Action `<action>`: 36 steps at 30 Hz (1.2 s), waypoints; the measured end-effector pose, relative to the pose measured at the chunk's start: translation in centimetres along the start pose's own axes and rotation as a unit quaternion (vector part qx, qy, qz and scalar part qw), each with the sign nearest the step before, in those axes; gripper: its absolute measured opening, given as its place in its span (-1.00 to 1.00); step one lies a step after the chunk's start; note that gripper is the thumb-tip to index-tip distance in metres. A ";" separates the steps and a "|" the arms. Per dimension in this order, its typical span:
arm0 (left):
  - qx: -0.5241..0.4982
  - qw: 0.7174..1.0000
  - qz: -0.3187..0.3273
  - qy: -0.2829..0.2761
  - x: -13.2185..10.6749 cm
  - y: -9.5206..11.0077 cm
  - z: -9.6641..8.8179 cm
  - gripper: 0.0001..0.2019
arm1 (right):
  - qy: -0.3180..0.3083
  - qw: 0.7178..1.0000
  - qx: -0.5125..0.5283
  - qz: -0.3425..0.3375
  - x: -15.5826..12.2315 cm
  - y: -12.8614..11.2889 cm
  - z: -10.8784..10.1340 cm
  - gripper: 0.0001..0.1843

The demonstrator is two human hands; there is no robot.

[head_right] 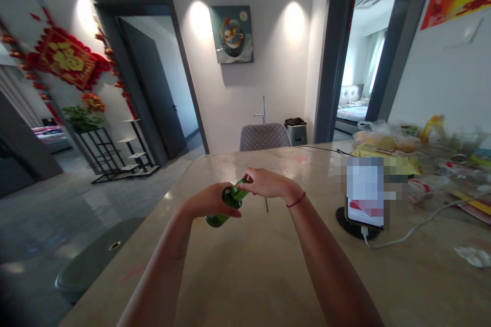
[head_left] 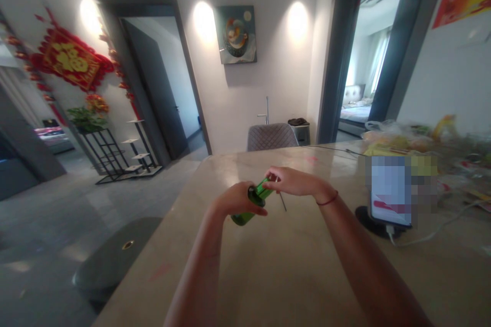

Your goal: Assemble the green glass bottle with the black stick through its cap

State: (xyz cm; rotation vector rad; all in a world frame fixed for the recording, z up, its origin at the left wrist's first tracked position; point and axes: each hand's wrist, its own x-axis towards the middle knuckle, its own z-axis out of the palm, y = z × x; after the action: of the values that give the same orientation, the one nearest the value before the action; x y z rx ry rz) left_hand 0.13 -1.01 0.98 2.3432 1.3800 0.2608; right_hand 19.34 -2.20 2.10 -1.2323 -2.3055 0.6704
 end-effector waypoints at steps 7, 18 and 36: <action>-0.020 1.000 0.005 0.016 -0.1 -0.2 -0.2 -0.48 | 0.077 0.997 0.016 -0.005 0.3 0.0 0.2 -0.46; -0.053 0.997 0.003 0.054 -0.5 -0.5 -0.5 -0.45 | 0.200 0.972 0.110 -0.048 2.7 3.5 0.6 -0.60; -0.069 0.996 0.011 0.053 -0.6 -0.6 -0.6 -0.41 | 0.279 0.887 -0.132 0.344 1.9 14.6 1.4 -0.60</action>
State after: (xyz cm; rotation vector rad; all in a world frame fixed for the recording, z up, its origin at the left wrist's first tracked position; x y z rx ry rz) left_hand -0.85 -1.11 1.25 2.2596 1.3410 0.4785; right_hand 26.84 6.17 -7.50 -2.0810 -1.4887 0.1498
